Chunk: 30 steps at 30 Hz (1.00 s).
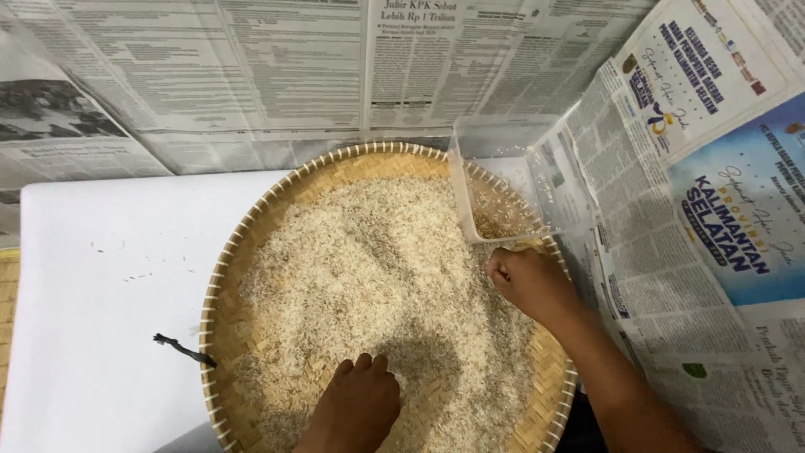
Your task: Manually sorting through a large woven tray of grains to identify and remove small impurities and husks by hand.
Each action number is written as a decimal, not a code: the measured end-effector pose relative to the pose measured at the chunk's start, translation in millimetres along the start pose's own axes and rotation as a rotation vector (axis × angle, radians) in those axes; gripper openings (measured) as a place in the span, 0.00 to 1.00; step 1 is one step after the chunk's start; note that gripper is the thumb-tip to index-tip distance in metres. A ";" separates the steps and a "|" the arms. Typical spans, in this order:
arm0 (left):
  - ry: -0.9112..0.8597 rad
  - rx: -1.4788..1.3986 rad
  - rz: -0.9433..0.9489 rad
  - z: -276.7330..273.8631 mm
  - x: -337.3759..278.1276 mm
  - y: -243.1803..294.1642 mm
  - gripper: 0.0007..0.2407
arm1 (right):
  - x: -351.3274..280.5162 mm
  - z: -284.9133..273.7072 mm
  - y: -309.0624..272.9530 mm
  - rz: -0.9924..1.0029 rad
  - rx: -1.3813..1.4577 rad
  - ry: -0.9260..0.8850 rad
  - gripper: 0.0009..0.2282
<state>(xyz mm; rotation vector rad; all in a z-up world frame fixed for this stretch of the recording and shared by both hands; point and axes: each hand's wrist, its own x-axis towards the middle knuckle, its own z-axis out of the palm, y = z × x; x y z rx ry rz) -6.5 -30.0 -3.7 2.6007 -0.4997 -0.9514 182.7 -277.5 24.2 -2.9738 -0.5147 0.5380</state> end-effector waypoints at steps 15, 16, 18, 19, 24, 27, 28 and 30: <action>0.075 0.010 0.056 13.1 -0.1 3.2 0.04 | -18.1 -34.1 9.4 -0.208 0.456 0.627 0.08; 0.076 0.005 0.049 2.8 3.5 1.6 0.04 | -21.6 -38.7 4.4 -0.215 0.458 0.622 0.08; 0.069 -0.047 0.044 -17.9 8.5 -3.0 0.07 | -29.1 -47.0 -7.1 -0.254 0.440 0.682 0.07; 0.068 -0.049 0.034 -18.9 22.2 -11.0 0.07 | -28.6 -43.8 -4.3 -0.261 0.446 0.678 0.07; 0.760 0.119 -0.048 -57.3 80.3 -53.8 0.07 | -23.2 -40.0 2.2 -0.329 0.539 0.656 0.05; 0.891 0.289 -0.076 -74.8 102.4 -61.1 0.06 | -27.9 -44.9 -1.7 -0.367 0.548 0.678 0.06; 0.893 0.291 -0.080 -75.0 107.5 -63.9 0.06 | -28.4 -46.1 -1.2 -0.371 0.549 0.679 0.06; 0.845 0.326 -0.111 -76.6 119.8 -69.1 0.06 | -29.4 -48.2 1.6 -0.375 0.565 0.657 0.05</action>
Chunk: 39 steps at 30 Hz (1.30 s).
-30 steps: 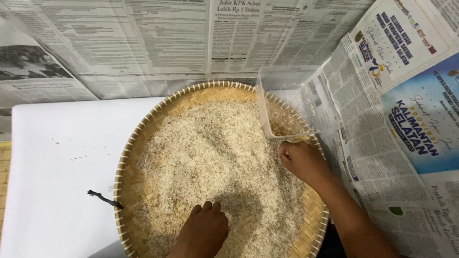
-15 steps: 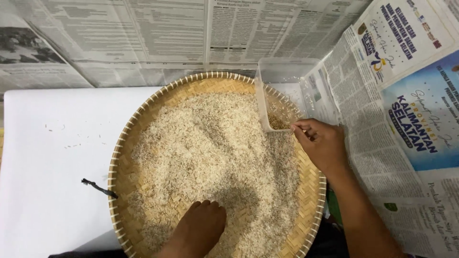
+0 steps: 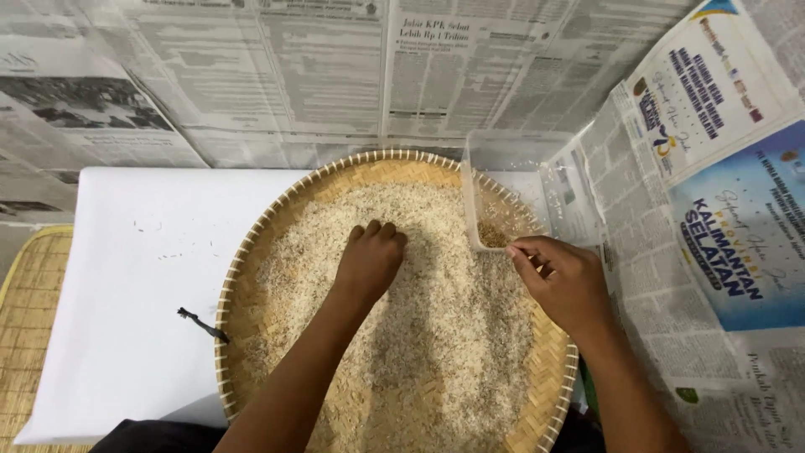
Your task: Manually sorting through a large woven tray of grains to identify and remove small impurities and husks by hand.
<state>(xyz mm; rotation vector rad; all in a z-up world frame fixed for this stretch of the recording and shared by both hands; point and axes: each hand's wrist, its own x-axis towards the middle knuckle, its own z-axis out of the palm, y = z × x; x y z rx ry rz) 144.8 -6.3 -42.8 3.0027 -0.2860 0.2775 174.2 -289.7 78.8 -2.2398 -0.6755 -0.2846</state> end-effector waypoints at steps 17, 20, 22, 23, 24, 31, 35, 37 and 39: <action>-0.028 0.147 0.124 10.5 9.7 -6.5 0.06 | 5.0 -9.2 -6.9 0.007 -0.018 -0.104 0.05; -0.007 0.105 0.129 16.2 11.8 -3.5 0.06 | 3.8 -6.8 0.6 0.012 -0.031 -0.112 0.04; 0.008 0.079 0.124 19.3 13.8 -0.5 0.07 | 3.3 -7.7 0.0 0.009 -0.044 -0.107 0.04; 0.039 -0.010 0.121 21.1 15.2 0.8 0.06 | 3.3 -9.7 -3.8 0.020 -0.054 -0.116 0.04; 0.074 -0.099 0.119 22.5 18.1 2.3 0.07 | 4.5 -12.5 -7.4 0.029 -0.064 -0.124 0.04; 0.144 -0.556 0.185 -56.0 49.5 50.8 0.08 | 2.9 -12.2 20.7 0.087 -0.119 -0.111 0.04; 0.234 -0.300 0.313 -65.5 62.0 67.5 0.05 | 1.4 -23.5 11.0 0.244 -0.205 -0.150 0.06; 0.224 -0.243 0.342 -66.1 66.5 71.8 0.04 | 2.2 -26.1 11.8 0.318 -0.217 -0.180 0.07; 0.234 -0.125 0.359 -61.5 69.2 74.7 0.04 | 0.0 -23.0 22.0 0.303 -0.118 -0.216 0.07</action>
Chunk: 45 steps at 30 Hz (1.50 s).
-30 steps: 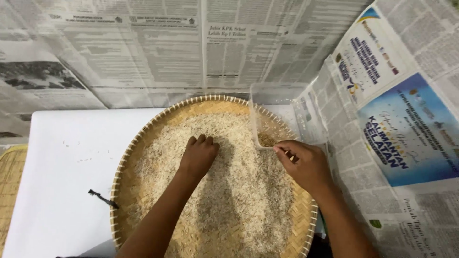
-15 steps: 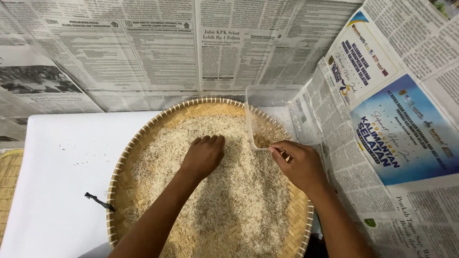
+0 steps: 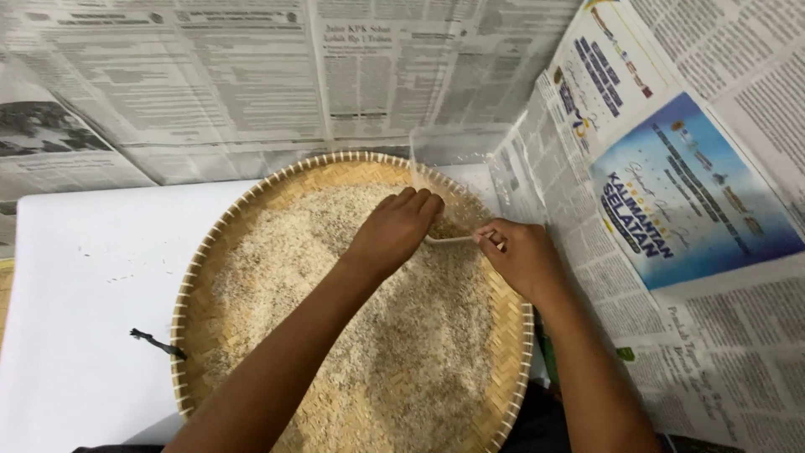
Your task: Manually sorting through a large woven tray of grains to identify and remove small impurities and husks by hand.
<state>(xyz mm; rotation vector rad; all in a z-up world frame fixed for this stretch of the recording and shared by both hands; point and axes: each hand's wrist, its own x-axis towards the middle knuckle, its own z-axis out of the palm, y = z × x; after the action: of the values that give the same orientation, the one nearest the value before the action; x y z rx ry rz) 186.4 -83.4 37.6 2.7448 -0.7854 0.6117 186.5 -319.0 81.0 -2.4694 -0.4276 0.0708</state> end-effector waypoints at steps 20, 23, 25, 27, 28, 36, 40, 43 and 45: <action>0.010 0.191 0.022 -26.7 -37.5 15.1 0.08 | -9.7 -14.0 -9.4 0.182 -0.110 -0.180 0.13; -0.145 0.131 -0.038 -54.4 -89.3 27.9 0.05 | -10.6 -20.7 -18.9 0.192 -0.134 -0.226 0.12; -0.274 0.071 -0.093 -78.1 -117.4 36.8 0.04 | -4.8 -13.4 -11.9 0.202 -0.162 -0.265 0.11; -0.518 -0.158 -0.281 -106.1 -136.8 46.3 0.12 | 4.7 4.8 7.7 0.412 -0.286 -0.417 0.07; -0.518 -0.159 -0.280 -90.7 -153.5 38.5 0.12 | 3.9 14.3 16.4 0.414 -0.287 -0.416 0.07; -0.954 -0.185 -0.393 -51.1 -189.7 17.2 0.12 | 5.4 48.8 30.5 0.232 -0.569 -0.449 0.03; -1.080 -0.276 -0.444 -51.9 -187.2 14.6 0.13 | 6.1 47.7 17.1 0.237 -0.589 -0.436 0.05; -1.023 -0.272 -0.450 -45.4 -198.3 12.2 0.11 | 7.1 51.3 12.3 0.291 -0.554 -0.502 0.07; -1.109 -0.287 -0.445 -50.2 -197.4 10.1 0.12 | 8.1 57.8 15.1 0.300 -0.530 -0.482 0.07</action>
<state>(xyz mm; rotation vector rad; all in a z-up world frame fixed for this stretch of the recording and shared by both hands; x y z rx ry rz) 12.2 13.6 -5.3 2.6661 -0.3187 -1.0950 189.7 -294.5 26.0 -3.0193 -0.2926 0.7783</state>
